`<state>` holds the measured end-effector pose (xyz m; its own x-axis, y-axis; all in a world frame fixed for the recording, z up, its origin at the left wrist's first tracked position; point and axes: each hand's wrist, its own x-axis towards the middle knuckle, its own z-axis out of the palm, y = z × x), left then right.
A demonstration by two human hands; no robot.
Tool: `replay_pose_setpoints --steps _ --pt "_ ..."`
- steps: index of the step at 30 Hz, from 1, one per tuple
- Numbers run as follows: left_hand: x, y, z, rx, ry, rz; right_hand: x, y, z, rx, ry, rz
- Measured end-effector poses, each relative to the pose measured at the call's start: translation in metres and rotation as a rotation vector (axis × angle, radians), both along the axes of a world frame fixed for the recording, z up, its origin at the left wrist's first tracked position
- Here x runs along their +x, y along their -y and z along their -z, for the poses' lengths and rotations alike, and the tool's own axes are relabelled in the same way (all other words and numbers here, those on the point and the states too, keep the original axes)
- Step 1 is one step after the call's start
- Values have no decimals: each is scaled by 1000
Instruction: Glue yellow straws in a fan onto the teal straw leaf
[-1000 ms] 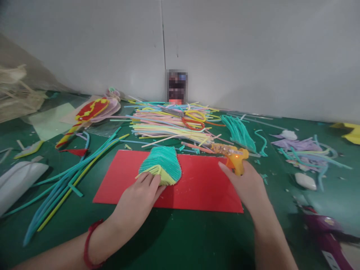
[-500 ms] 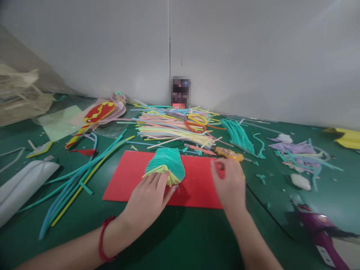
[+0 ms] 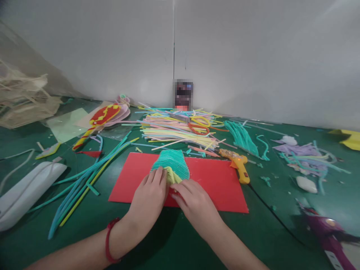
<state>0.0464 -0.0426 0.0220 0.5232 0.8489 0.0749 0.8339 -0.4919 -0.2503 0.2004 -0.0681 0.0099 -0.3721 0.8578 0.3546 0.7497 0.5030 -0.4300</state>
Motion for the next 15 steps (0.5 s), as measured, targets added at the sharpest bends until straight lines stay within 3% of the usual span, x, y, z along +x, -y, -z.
replay_pose_setpoints --steps 5,10,15 --pt "1 3 8 36 2 24 1 -6 7 44 -218 114" --pt "2 6 13 89 38 20 14 -12 9 38 -300 259" --pt "2 7 12 92 58 30 21 -18 12 13 -354 283"
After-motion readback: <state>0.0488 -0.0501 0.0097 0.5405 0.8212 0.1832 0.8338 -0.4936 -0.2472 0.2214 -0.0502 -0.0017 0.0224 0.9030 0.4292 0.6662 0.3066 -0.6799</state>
